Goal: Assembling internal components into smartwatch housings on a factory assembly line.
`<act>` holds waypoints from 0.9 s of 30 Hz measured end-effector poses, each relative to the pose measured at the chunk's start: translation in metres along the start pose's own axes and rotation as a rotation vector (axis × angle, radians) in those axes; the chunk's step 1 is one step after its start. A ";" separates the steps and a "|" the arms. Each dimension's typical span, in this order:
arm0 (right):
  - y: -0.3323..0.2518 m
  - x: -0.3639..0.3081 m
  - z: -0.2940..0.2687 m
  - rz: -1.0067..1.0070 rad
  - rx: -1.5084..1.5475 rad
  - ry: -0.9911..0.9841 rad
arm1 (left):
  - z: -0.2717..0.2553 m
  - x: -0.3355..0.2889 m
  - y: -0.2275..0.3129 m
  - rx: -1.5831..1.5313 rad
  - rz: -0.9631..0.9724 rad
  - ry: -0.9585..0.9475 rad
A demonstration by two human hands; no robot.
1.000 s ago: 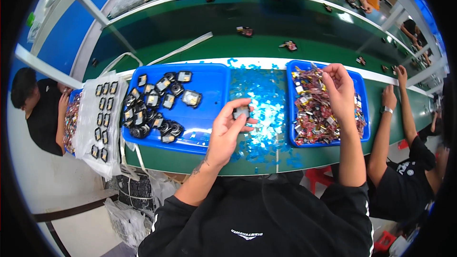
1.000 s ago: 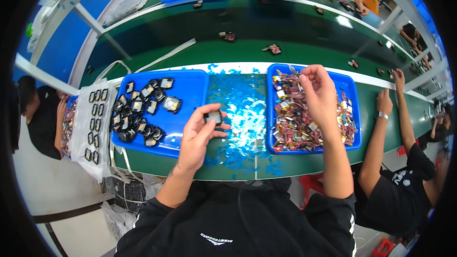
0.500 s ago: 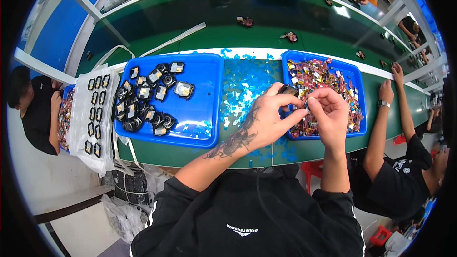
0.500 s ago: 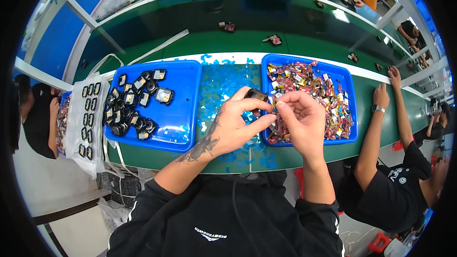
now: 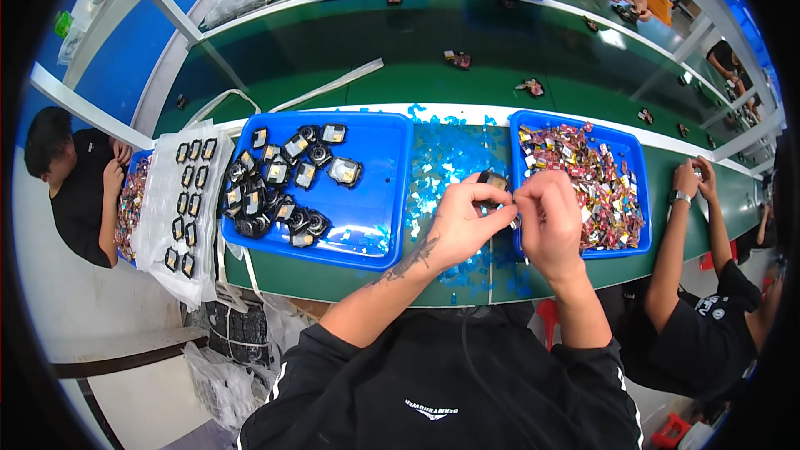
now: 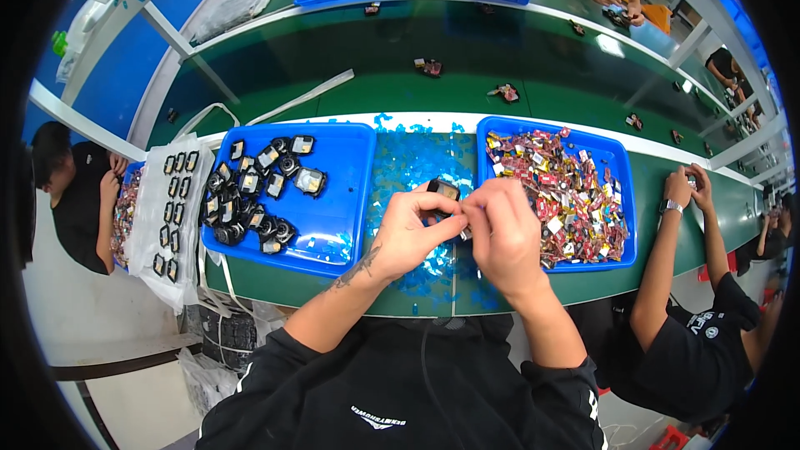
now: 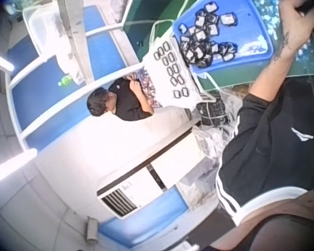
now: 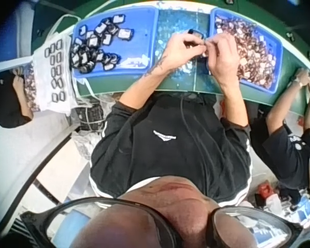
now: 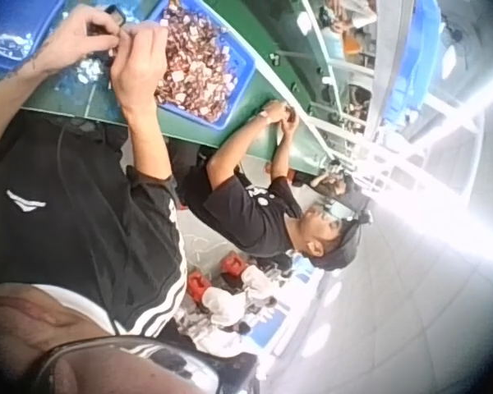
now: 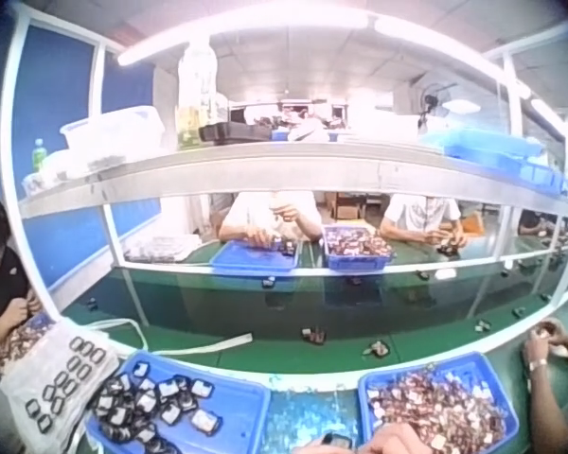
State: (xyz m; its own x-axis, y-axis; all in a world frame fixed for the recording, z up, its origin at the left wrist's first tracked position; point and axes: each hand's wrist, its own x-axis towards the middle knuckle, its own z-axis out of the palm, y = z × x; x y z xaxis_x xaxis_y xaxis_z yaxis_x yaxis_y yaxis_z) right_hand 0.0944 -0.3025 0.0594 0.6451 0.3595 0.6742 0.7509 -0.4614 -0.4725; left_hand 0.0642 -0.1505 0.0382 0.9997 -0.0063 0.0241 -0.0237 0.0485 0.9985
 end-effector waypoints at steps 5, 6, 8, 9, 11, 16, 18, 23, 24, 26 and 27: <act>-0.004 -0.012 0.004 -0.046 0.005 -0.049 | -0.010 0.001 -0.014 -0.319 -0.064 0.041; -0.004 -0.012 0.006 0.064 0.055 -0.090 | -0.014 -0.001 -0.018 -0.317 -0.064 0.045; -0.003 -0.011 0.010 0.084 0.055 -0.130 | -0.022 -0.005 -0.019 -0.413 -0.048 0.177; -0.002 -0.010 0.011 0.107 0.052 -0.169 | -0.025 -0.007 -0.021 -0.391 -0.013 0.214; -0.001 -0.013 0.006 0.173 0.019 -0.321 | -0.026 -0.012 -0.015 -0.405 -0.006 0.239; -0.014 0.007 -0.006 0.325 0.297 -0.242 | -0.032 -0.015 -0.016 -0.395 0.018 0.276; -0.026 0.028 -0.022 0.366 0.706 -0.063 | -0.035 -0.016 -0.012 -0.400 0.032 0.287; -0.063 0.104 -0.096 -0.363 0.578 0.085 | -0.034 -0.018 -0.007 -0.438 0.062 0.273; -0.072 0.115 -0.091 -0.595 0.606 0.325 | -0.031 -0.015 -0.009 -0.442 0.064 0.244; -0.080 0.118 -0.120 -0.538 0.675 0.230 | -0.040 -0.023 -0.013 -0.393 0.078 0.323; -0.069 0.112 -0.139 -0.554 0.664 0.223 | -0.043 -0.026 -0.013 -0.400 0.075 0.332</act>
State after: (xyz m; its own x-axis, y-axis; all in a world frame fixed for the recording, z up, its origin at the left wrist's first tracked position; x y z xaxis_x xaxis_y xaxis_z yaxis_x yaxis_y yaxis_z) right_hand 0.0955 -0.3431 0.2462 0.1744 0.1935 0.9655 0.9185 0.3215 -0.2303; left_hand 0.0390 -0.1078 0.0227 0.9455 0.3252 0.0137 -0.1557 0.4150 0.8964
